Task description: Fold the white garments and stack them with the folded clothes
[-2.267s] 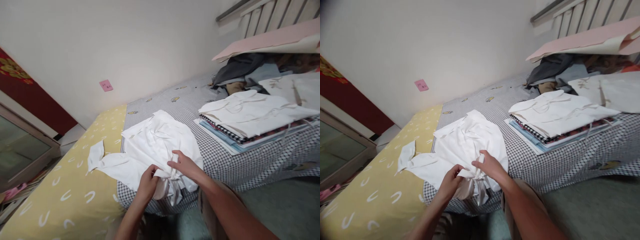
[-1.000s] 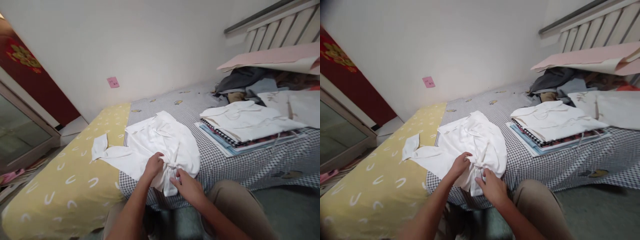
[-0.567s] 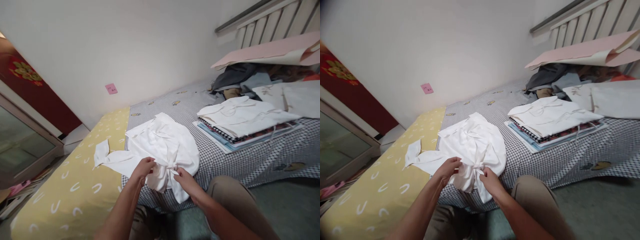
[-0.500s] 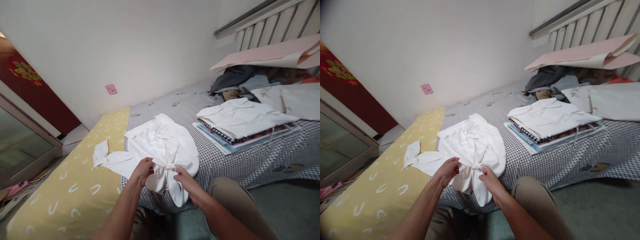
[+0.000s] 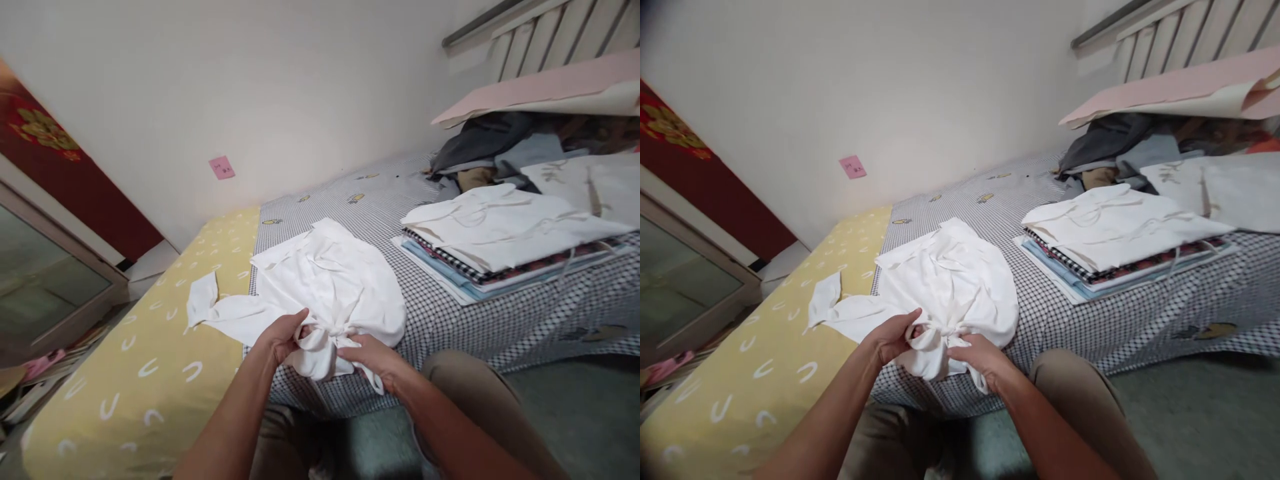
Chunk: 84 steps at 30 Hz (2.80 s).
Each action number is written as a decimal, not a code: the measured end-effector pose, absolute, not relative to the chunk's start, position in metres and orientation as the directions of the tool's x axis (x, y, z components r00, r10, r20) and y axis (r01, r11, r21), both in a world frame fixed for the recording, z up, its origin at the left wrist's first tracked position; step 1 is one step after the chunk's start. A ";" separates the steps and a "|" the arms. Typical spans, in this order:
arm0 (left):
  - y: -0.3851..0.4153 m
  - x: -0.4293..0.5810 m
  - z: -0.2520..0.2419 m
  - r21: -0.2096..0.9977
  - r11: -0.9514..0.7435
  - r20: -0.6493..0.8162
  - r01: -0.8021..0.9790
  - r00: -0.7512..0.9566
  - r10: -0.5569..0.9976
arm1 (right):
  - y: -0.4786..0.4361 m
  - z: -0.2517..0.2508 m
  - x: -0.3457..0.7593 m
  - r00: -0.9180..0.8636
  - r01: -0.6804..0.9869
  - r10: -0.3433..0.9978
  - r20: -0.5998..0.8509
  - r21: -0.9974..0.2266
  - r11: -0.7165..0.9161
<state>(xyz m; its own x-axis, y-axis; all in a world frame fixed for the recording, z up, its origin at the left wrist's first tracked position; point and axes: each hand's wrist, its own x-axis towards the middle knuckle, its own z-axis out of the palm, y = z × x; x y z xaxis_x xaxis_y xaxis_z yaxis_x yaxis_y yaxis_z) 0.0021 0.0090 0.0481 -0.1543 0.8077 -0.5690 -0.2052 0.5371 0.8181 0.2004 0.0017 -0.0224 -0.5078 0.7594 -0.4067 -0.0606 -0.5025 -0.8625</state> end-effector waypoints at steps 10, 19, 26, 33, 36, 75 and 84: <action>-0.009 0.009 0.048 0.831 0.531 -0.538 -0.164 0.000 0.843 | 0.006 -0.022 0.196 -0.531 -0.088 0.703 -0.473 -0.794 -0.601; 0.000 0.008 0.056 0.796 0.502 -0.566 -0.338 -0.123 0.815 | 0.013 -0.020 0.200 -0.549 -0.152 0.664 -0.507 -0.720 -0.677; 0.019 0.043 0.055 0.751 0.227 -0.470 -0.620 -0.262 0.843 | 0.009 -0.027 0.197 -0.541 -0.222 0.669 -0.509 -0.681 -0.698; 0.056 0.066 0.045 0.804 0.053 -0.372 -0.592 -0.433 0.821 | 0.002 -0.027 0.193 -0.538 -0.305 0.682 -0.495 -0.640 -0.705; 0.070 0.066 0.041 0.871 -0.007 -0.287 -0.491 -0.521 0.804 | -0.003 -0.028 0.193 -0.505 -0.387 0.696 -0.511 -0.587 -0.711; -0.085 -0.073 0.064 0.969 0.246 -0.173 -0.008 -0.733 0.658 | 0.019 -0.019 0.340 0.032 -0.027 0.950 -0.310 -0.951 -0.309; -0.081 -0.032 0.011 0.831 0.555 -0.475 0.034 -0.476 0.740 | 0.065 -0.042 0.311 0.187 0.214 0.934 -0.305 -0.915 -0.342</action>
<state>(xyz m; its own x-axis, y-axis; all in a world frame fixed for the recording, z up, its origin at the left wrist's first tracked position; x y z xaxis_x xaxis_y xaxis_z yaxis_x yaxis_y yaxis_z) -0.0317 -0.0814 0.0106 -0.4760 0.7402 -0.4749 0.0343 0.5552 0.8310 0.3110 0.0646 -0.0421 0.1866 0.9338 -0.3053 0.2139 -0.3419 -0.9151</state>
